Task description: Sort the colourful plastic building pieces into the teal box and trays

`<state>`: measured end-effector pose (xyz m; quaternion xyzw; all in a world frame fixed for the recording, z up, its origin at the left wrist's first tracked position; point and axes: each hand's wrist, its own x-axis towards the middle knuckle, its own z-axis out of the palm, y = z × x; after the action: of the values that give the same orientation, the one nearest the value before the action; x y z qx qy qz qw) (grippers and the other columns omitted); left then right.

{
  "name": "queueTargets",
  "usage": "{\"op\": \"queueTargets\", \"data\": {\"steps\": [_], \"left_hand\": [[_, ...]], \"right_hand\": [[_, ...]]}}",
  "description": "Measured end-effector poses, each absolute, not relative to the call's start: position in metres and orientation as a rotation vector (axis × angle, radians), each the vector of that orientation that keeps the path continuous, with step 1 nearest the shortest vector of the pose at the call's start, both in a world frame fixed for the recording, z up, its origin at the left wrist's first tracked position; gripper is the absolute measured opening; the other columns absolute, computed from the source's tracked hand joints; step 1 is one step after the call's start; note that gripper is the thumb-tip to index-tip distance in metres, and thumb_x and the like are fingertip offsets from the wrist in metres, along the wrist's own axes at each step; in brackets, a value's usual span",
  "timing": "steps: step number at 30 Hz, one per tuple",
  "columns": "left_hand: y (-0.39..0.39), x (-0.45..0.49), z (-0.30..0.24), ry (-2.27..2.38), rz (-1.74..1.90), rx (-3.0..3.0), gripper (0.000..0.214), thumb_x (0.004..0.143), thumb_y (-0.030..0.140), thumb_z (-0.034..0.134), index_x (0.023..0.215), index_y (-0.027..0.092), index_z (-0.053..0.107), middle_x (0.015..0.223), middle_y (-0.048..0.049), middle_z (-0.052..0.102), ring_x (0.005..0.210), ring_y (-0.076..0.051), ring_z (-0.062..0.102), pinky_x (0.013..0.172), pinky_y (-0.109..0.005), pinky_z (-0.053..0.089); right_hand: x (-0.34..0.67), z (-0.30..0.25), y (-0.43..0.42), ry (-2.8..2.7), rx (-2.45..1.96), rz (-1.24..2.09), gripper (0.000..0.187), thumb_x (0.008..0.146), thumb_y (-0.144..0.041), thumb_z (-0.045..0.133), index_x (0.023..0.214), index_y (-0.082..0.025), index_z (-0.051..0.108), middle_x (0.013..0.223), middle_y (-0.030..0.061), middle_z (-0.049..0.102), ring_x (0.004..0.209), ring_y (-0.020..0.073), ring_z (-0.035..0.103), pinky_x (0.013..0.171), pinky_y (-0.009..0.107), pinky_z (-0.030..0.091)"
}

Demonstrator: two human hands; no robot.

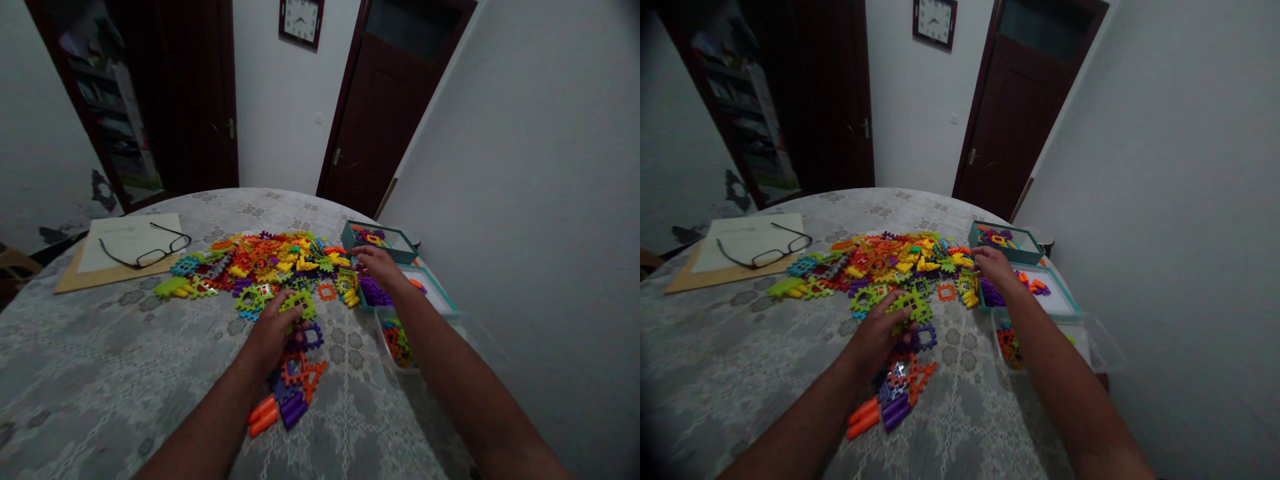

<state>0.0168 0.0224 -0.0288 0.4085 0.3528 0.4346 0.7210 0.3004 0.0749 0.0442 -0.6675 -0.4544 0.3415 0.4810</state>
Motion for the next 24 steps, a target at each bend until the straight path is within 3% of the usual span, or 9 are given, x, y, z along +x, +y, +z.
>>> {"op": "queueTargets", "data": {"steps": [3, 8, 12, 16, 20, 24], "left_hand": [[0.022, 0.017, -0.026, 0.784, 0.968, 0.909, 0.039, 0.077, 0.034, 0.077, 0.112, 0.026, 0.06, 0.08, 0.0031, 0.062, 0.065, -0.015, 0.065, 0.049, -0.021, 0.046], [0.018, 0.016, -0.021, 0.773, 0.889, 1.039, 0.03, 0.082, 0.038, 0.073, 0.106, 0.023, 0.061, 0.066, 0.0048, 0.057, 0.048, -0.01, 0.051, 0.045, -0.019, 0.038], [0.016, 0.016, -0.021, 0.811, 0.88, 1.146, 0.029, 0.083, 0.039, 0.073, 0.105, 0.023, 0.062, 0.061, 0.0056, 0.055, 0.049, -0.012, 0.05, 0.045, -0.02, 0.037], [0.016, 0.016, -0.022, 0.849, 0.857, 1.217, 0.026, 0.083, 0.039, 0.074, 0.099, 0.022, 0.063, 0.06, 0.0058, 0.053, 0.049, -0.012, 0.049, 0.045, -0.02, 0.035], [0.017, 0.017, -0.026, 0.826, 0.858, 1.205, 0.03, 0.081, 0.042, 0.076, 0.099, 0.021, 0.065, 0.061, 0.0052, 0.054, 0.049, -0.011, 0.048, 0.047, -0.021, 0.037], [0.018, 0.019, -0.029, 0.72, 0.856, 1.043, 0.037, 0.076, 0.029, 0.073, 0.111, 0.022, 0.064, 0.063, 0.0044, 0.058, 0.048, -0.012, 0.052, 0.049, -0.022, 0.04]], "right_hand": [[0.264, 0.036, 0.039, -1.312, -1.553, 0.955, 0.021, 0.089, -0.024, 0.064, 0.107, -0.019, 0.073, 0.102, 0.0061, 0.075, 0.072, 0.0139, 0.072, 0.056, 0.02, 0.053], [0.21, 0.008, -0.014, -1.543, -1.353, 1.056, 0.032, 0.093, -0.035, 0.065, 0.124, -0.025, 0.067, 0.105, 0.0031, 0.072, 0.075, 0.0145, 0.07, 0.061, 0.025, 0.055], [0.191, -0.015, -0.033, -1.466, -1.356, 0.933, 0.039, 0.093, -0.033, 0.064, 0.131, -0.023, 0.063, 0.088, -0.0002, 0.066, 0.074, 0.0156, 0.065, 0.066, 0.027, 0.055], [0.186, -0.028, -0.035, -1.326, -1.3, 0.97, 0.041, 0.093, -0.035, 0.064, 0.131, -0.024, 0.06, 0.093, 0.0007, 0.065, 0.073, 0.0152, 0.064, 0.065, 0.028, 0.055], [0.183, -0.029, -0.037, -1.253, -1.249, 0.963, 0.05, 0.091, -0.036, 0.065, 0.139, -0.031, 0.055, 0.09, -0.0025, 0.06, 0.071, 0.0143, 0.064, 0.067, 0.029, 0.057], [0.182, -0.024, -0.04, -1.162, -1.233, 0.942, 0.044, 0.089, -0.035, 0.065, 0.132, -0.031, 0.054, 0.088, -0.0039, 0.059, 0.066, 0.0135, 0.063, 0.063, 0.027, 0.055]]}}
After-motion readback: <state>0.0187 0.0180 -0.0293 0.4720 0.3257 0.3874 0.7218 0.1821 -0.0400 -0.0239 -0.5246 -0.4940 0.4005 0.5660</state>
